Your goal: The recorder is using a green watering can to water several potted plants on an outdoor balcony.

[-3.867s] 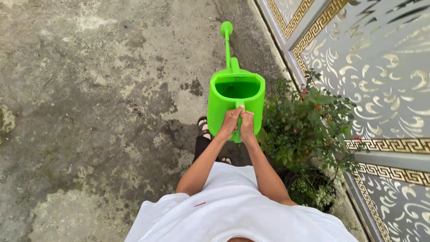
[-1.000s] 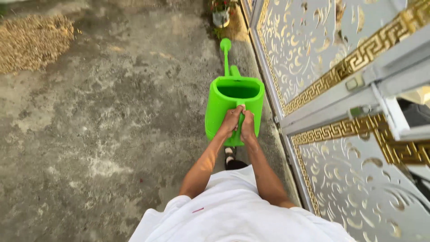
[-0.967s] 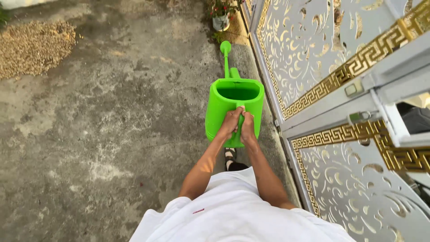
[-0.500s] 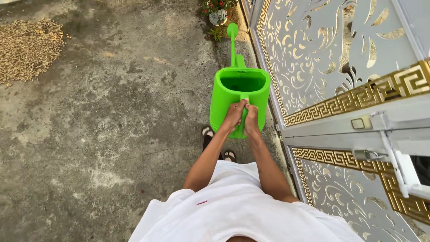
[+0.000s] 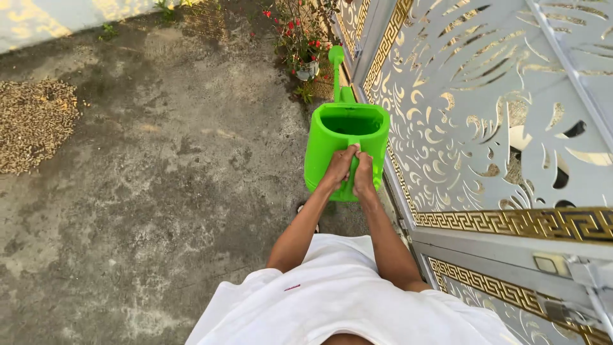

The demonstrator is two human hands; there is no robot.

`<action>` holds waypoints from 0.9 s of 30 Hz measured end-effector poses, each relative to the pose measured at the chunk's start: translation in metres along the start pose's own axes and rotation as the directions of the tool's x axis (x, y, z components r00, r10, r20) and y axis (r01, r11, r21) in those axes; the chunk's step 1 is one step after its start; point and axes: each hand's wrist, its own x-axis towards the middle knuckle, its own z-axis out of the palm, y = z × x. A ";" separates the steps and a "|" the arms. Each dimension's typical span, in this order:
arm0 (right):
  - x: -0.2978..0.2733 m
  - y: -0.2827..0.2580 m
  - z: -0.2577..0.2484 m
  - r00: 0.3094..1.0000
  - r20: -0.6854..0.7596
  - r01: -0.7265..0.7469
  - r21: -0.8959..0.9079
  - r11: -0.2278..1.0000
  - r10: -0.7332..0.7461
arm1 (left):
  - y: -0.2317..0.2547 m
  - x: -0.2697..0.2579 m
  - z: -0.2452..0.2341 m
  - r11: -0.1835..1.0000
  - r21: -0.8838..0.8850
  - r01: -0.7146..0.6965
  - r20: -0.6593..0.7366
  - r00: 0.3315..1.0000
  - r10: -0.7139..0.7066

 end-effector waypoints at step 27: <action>0.370 -0.008 0.047 0.934 -0.171 -0.310 0.048 0.950 0.313 | 0.115 0.339 -0.045 0.995 0.026 0.101 -0.180 0.979 -0.095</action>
